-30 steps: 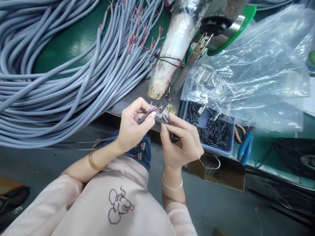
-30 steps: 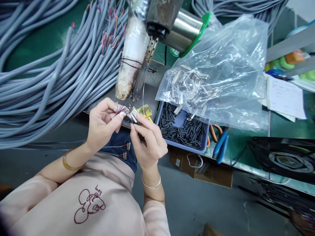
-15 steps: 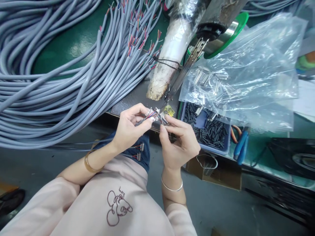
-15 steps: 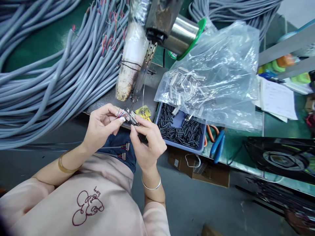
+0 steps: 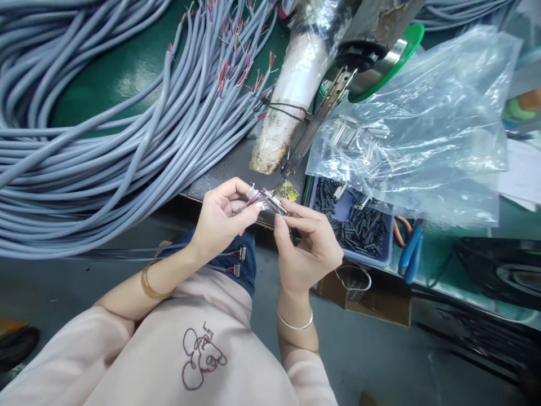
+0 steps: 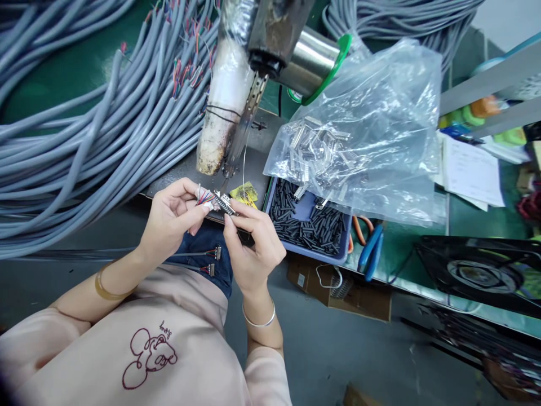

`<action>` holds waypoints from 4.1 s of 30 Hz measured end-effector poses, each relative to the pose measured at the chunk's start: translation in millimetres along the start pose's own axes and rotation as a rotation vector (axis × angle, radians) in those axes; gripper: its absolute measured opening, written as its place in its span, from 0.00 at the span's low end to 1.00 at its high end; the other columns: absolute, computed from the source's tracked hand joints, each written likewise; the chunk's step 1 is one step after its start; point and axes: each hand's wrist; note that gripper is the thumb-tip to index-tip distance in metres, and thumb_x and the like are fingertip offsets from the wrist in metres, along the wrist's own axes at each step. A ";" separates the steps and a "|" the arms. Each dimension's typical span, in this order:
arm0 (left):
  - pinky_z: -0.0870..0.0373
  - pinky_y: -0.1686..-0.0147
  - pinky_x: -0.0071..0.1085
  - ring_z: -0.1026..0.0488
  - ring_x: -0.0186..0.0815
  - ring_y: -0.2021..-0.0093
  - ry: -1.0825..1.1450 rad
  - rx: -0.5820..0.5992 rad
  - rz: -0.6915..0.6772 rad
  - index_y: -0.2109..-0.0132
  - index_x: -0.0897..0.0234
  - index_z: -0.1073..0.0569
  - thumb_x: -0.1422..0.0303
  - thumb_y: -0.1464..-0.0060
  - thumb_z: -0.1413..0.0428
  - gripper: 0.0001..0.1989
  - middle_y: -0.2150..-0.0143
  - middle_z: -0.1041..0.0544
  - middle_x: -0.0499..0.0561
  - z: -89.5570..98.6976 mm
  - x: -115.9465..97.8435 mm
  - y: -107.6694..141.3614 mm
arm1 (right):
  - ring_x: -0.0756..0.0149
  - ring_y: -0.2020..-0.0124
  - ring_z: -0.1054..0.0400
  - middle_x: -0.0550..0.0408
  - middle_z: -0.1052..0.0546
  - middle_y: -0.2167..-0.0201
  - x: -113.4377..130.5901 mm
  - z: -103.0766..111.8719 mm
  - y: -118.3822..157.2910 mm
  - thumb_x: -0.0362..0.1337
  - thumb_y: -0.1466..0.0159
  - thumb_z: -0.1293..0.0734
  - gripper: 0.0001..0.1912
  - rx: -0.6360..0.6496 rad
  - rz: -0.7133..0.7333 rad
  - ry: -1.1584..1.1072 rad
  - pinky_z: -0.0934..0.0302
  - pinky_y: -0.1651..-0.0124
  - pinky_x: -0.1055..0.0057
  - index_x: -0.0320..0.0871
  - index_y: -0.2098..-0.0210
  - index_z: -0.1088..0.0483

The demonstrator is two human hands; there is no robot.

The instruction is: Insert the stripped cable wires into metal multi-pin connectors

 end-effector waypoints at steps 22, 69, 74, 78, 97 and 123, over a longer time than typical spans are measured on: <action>0.35 0.77 0.18 0.33 0.23 0.76 -0.104 -0.155 -0.247 0.68 0.62 0.36 0.74 0.46 0.40 0.11 0.70 0.28 0.43 -16.1 14.3 4.9 | 0.66 0.61 0.18 0.56 0.15 0.61 -1.2 -7.0 0.9 0.27 0.38 0.26 0.08 -0.048 0.167 0.140 0.23 0.57 0.68 0.46 0.65 0.26; 0.31 0.73 0.21 0.33 0.25 0.76 -0.052 0.120 0.082 0.65 0.65 0.30 0.73 0.46 0.40 0.05 0.75 0.29 0.43 6.0 -2.3 38.9 | 0.77 0.83 0.40 0.64 0.27 0.81 36.6 7.5 3.0 0.36 0.37 0.30 0.06 0.175 -0.387 -0.007 0.46 0.80 0.78 0.44 0.70 0.23; 0.31 0.72 0.22 0.31 0.26 0.75 -0.139 0.097 0.001 0.65 0.64 0.30 0.74 0.46 0.41 0.03 0.75 0.28 0.44 6.1 1.5 41.5 | 0.77 0.83 0.37 0.62 0.26 0.82 35.1 4.1 -2.5 0.37 0.42 0.28 0.05 0.143 -0.539 -0.165 0.42 0.79 0.79 0.43 0.73 0.23; 0.29 0.70 0.22 0.29 0.26 0.73 -0.199 0.103 -0.046 0.65 0.64 0.29 0.75 0.45 0.43 0.03 0.73 0.26 0.45 6.1 3.5 43.5 | 0.75 0.83 0.35 0.61 0.25 0.82 34.3 4.1 -6.6 0.38 0.44 0.27 0.05 0.156 -0.604 -0.221 0.39 0.79 0.78 0.43 0.72 0.22; 0.26 0.71 0.23 0.28 0.26 0.76 0.062 0.210 0.153 0.66 0.65 0.28 0.67 0.48 0.32 0.12 0.73 0.26 0.45 15.5 -5.6 31.7 | 0.79 0.85 0.42 0.68 0.31 0.82 30.8 17.0 12.3 0.33 0.34 0.31 0.01 0.000 -0.181 -0.103 0.48 0.82 0.80 0.46 0.62 0.26; 0.29 0.78 0.18 0.30 0.23 0.79 -0.035 0.000 -0.037 0.70 0.64 0.34 0.73 0.51 0.36 0.12 0.74 0.28 0.43 3.2 0.4 17.2 | 0.64 0.58 0.17 0.55 0.15 0.58 1.6 -5.9 25.7 0.27 0.35 0.28 0.08 -0.065 0.004 0.044 0.21 0.57 0.68 0.46 0.59 0.25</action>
Point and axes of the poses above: each hand's wrist, its own y-axis away from the middle knuckle, its own z-axis out of the back of the hand, x = y × z
